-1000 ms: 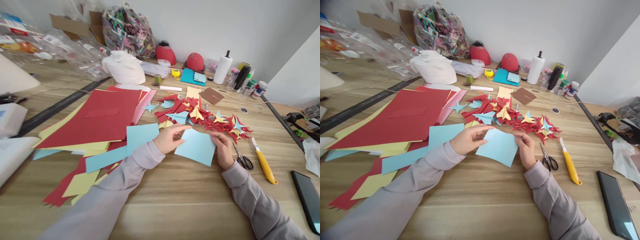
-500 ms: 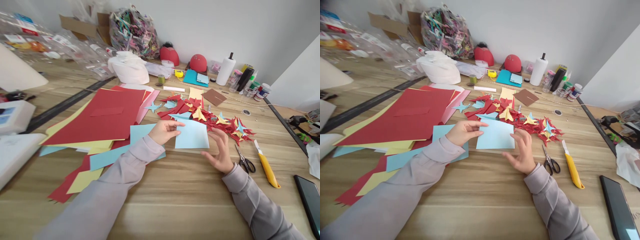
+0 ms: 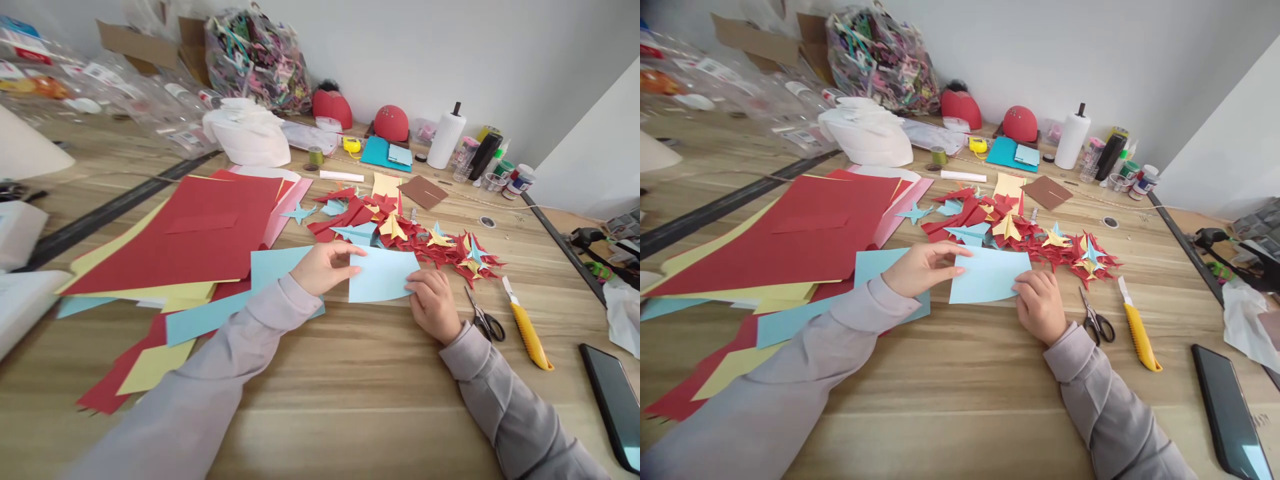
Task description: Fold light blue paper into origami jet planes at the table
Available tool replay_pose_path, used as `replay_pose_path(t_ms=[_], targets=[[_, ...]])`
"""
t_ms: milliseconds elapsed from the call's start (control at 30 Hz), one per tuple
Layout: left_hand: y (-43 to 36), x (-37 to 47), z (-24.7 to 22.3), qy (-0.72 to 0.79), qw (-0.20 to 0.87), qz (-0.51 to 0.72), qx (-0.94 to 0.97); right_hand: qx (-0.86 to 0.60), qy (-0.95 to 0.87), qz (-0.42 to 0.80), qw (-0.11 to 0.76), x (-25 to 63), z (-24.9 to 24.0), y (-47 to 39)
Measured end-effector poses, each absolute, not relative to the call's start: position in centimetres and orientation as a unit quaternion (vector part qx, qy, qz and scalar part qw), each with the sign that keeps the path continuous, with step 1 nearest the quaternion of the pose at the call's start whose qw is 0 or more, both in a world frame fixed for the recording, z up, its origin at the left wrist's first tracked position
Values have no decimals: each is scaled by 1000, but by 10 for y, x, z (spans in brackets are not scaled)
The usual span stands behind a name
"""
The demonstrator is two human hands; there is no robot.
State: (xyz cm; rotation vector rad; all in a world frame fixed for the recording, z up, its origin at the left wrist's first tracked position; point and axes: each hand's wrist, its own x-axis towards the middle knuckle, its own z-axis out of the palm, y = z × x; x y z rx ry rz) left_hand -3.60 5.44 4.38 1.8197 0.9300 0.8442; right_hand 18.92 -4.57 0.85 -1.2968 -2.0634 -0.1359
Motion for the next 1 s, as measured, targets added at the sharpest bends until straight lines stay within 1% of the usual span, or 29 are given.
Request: replay_pose_path(t_ms=[67,133,300,433,600,733,900,1000], targets=[[47,-32,44,384,337,347,786,-509,-791,-56,334,190,9,-47],[38,-26,42,360,269,328,831,-514,-797,-48,314,189,9,-48],[23,-15,23,272,255,168,912,-497,-816,-25,293,187,9,-52],[23,-15,9,247,215,162,931,-492,-825,-16,279,190,10,-56],[22,-18,15,218,240,172,930,-540,-799,25,262,196,13,-60],[19,-19,26,202,280,172,923,-556,-778,72,283,201,16,-62],[19,-23,32,239,346,146,895,-588,-729,143,320,206,16,-66],[20,-24,33,266,369,133,880,-629,-688,166,323,208,12,-68]])
